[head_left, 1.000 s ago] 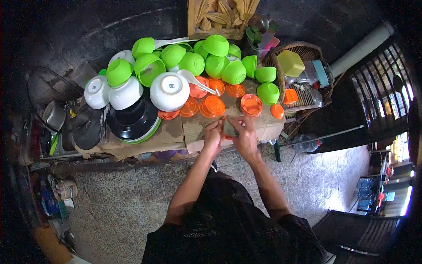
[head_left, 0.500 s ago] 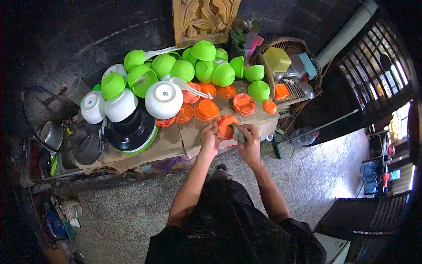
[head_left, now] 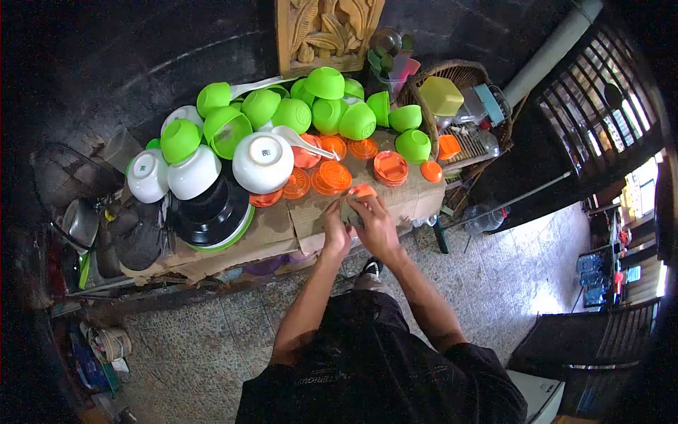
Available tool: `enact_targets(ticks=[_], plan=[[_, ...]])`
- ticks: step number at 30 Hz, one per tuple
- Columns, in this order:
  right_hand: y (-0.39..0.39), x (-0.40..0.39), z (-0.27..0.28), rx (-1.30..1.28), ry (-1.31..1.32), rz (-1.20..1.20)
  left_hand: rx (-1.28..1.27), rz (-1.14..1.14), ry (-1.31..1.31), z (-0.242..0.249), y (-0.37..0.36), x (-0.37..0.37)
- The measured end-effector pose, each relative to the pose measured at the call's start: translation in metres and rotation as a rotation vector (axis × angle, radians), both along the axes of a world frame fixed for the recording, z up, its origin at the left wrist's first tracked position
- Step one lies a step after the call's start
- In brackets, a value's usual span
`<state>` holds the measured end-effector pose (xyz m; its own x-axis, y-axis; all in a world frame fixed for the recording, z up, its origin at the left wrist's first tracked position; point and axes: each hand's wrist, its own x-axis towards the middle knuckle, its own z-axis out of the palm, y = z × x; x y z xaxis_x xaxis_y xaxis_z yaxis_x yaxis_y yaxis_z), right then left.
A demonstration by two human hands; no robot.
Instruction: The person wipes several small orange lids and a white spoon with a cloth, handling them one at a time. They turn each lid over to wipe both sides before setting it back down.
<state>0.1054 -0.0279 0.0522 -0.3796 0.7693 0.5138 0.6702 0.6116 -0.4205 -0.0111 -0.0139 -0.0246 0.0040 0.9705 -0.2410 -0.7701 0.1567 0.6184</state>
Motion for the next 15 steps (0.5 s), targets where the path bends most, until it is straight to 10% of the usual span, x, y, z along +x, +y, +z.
enact_targets(ticks=[3,6,15], plan=[[-0.016,0.003,-0.010,-0.070,-0.028,0.026,-0.094,-0.011,-0.306,0.041,-0.010,-0.010],[-0.025,0.014,-0.022,-0.035,-0.058,0.022,-0.114,0.017,0.046,0.035,-0.003,-0.005],[-0.023,0.039,-0.010,0.028,-0.016,-0.023,0.018,-0.005,-0.213,0.038,-0.001,-0.010]])
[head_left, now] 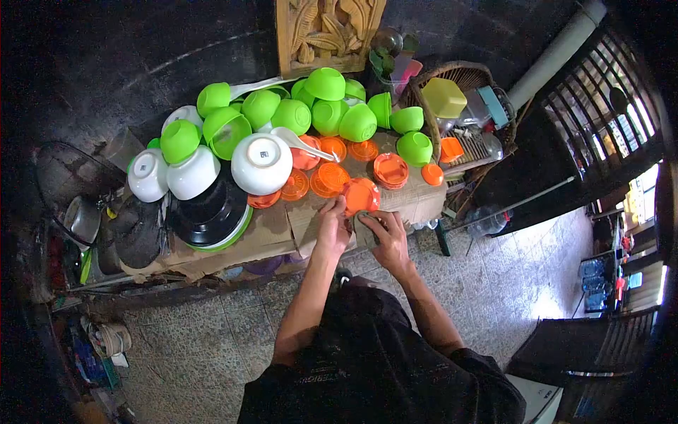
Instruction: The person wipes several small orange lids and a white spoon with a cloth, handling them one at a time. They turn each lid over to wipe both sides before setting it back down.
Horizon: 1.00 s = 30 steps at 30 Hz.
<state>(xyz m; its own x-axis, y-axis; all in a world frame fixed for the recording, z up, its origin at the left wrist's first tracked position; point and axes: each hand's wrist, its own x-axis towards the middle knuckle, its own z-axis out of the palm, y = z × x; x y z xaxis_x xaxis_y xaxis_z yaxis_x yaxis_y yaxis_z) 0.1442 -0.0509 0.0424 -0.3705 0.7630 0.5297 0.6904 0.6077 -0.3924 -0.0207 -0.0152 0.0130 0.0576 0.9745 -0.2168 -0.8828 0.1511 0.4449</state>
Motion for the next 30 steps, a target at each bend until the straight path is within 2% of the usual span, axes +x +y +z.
enact_targets(ticks=[5,7,9,12,14,17,21,23,26,27,29,30], plan=[[0.007,0.005,0.001,-0.041,0.118,-0.005,-0.023,-0.008,0.009,-0.002,-0.001,-0.001],[0.012,0.006,0.003,-0.004,0.274,-0.107,0.108,-0.032,-0.046,-0.001,-0.001,0.000],[0.025,0.009,0.003,0.040,0.282,-0.156,0.048,-0.043,0.012,-0.003,-0.003,0.002],[0.043,0.012,0.026,-0.013,0.151,-0.135,-0.070,-0.108,0.127,-0.003,-0.005,0.002],[0.053,0.008,0.027,-0.044,0.145,-0.092,-0.024,-0.089,0.105,-0.001,-0.006,0.000],[0.060,0.003,0.028,-0.039,0.075,-0.013,-0.026,-0.081,0.231,-0.041,0.000,0.001],[0.050,-0.014,0.023,-0.073,0.009,0.062,0.079,-0.050,0.241,-0.034,-0.003,0.008],[0.041,-0.019,0.020,-0.036,-0.006,0.039,-0.008,-0.011,0.150,-0.035,-0.004,0.006],[0.031,-0.017,0.003,-0.011,0.039,0.093,-0.002,0.065,0.109,-0.039,0.000,0.010],[0.027,-0.015,0.000,-0.017,0.041,0.104,-0.003,0.067,0.110,-0.026,-0.002,0.010],[0.021,-0.008,-0.006,-0.048,0.056,0.127,-0.064,0.020,-0.137,0.012,-0.007,0.011],[0.018,-0.004,-0.008,-0.080,0.071,0.150,-0.064,0.022,-0.135,0.009,-0.005,0.014]])
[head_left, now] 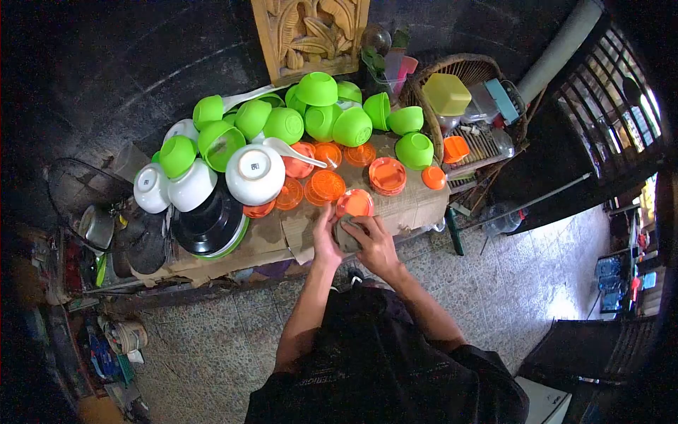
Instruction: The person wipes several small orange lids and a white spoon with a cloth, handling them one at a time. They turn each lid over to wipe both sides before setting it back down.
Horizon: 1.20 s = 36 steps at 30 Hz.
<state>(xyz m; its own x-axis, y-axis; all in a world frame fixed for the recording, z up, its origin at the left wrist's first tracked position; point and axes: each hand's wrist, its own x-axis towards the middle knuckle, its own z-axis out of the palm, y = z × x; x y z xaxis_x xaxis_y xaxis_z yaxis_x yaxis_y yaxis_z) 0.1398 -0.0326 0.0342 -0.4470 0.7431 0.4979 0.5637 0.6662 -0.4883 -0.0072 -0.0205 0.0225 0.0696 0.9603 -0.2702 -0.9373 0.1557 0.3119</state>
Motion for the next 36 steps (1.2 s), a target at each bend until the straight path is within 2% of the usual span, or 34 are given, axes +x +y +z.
enact_targets(ticks=[2,7,11,15,19,24,27,31,36], plan=[[-0.002,0.009,-0.002,0.005,0.038,-0.024,0.041,0.081,0.295,-0.007,0.005,0.005],[0.011,0.022,0.003,-0.038,0.170,-0.209,0.067,0.030,0.333,-0.020,0.003,0.005],[0.025,0.014,0.013,-0.020,0.156,-0.257,0.021,-0.019,0.314,-0.009,0.002,0.001],[0.026,-0.003,0.011,-0.028,0.138,-0.265,-0.019,-0.077,0.305,-0.024,0.004,-0.003],[0.008,-0.010,0.005,-0.060,0.142,-0.211,0.009,-0.007,0.292,-0.025,0.004,-0.001],[-0.005,0.010,-0.003,-0.050,0.102,-0.148,-0.021,-0.002,0.414,-0.021,0.001,0.000],[0.004,0.025,-0.001,-0.084,0.142,-0.244,0.038,-0.061,0.390,-0.024,0.001,-0.002],[0.019,0.030,0.013,0.008,0.127,-0.354,0.055,-0.108,0.373,-0.026,0.000,-0.004],[0.026,0.017,0.024,-0.009,0.107,-0.377,0.009,-0.079,0.402,-0.023,0.001,-0.001]])
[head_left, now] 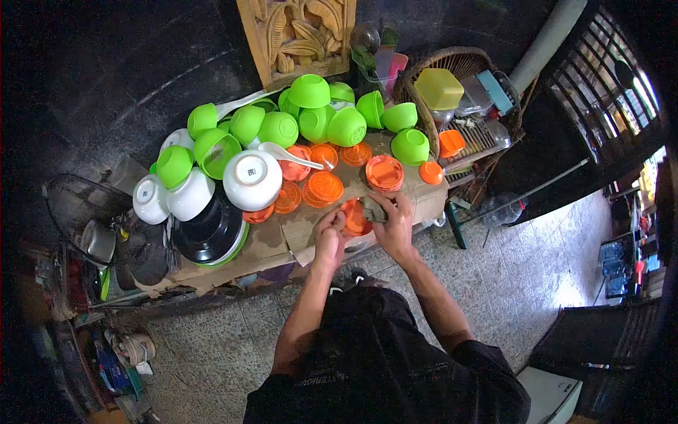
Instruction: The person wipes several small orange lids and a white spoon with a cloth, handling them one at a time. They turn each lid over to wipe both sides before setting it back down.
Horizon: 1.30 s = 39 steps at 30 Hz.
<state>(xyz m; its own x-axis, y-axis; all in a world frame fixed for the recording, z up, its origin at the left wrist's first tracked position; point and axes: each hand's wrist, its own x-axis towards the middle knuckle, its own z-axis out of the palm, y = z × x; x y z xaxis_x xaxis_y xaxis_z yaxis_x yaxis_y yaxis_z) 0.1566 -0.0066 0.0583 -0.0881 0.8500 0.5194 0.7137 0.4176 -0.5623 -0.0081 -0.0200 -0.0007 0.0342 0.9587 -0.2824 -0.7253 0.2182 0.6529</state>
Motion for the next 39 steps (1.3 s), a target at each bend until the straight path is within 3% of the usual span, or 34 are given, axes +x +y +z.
enact_targets(ticks=[3,7,9,11,14,17,20,29,31,35,36,39], plan=[[-0.002,-0.017,0.001,-0.028,0.085,0.086,0.028,-0.056,0.109,-0.016,0.001,-0.005],[-0.016,-0.035,-0.006,0.003,-0.024,0.217,0.045,-0.068,0.068,-0.027,0.002,-0.011],[-0.025,-0.037,-0.025,-0.021,-0.052,0.264,0.081,-0.039,-0.284,-0.009,0.005,-0.010],[-0.035,-0.032,-0.030,-0.002,-0.076,0.281,-0.020,-0.012,-0.362,0.010,-0.001,-0.011],[-0.042,-0.020,-0.029,-0.020,-0.034,0.269,0.080,0.005,-0.091,0.004,0.003,-0.004],[-0.044,-0.006,-0.020,0.040,-0.099,0.204,0.020,0.037,-0.049,-0.009,0.005,-0.005],[-0.037,0.003,-0.006,-0.006,-0.016,0.121,0.076,0.024,-0.152,0.002,-0.001,-0.004],[-0.011,-0.001,-0.008,0.016,0.180,-0.036,0.067,-0.018,-0.108,-0.012,0.001,-0.009],[-0.008,-0.003,-0.008,-0.230,0.363,-0.056,0.083,-0.013,-0.119,-0.011,0.000,-0.008],[-0.011,0.003,-0.007,-0.352,0.444,0.082,0.087,0.003,-0.086,-0.004,-0.003,-0.006],[-0.017,0.002,0.011,-0.507,0.456,0.077,0.087,0.000,-0.087,-0.007,-0.002,-0.005],[-0.024,0.001,0.010,-0.393,0.335,0.166,0.104,0.008,-0.020,-0.005,-0.001,-0.004]])
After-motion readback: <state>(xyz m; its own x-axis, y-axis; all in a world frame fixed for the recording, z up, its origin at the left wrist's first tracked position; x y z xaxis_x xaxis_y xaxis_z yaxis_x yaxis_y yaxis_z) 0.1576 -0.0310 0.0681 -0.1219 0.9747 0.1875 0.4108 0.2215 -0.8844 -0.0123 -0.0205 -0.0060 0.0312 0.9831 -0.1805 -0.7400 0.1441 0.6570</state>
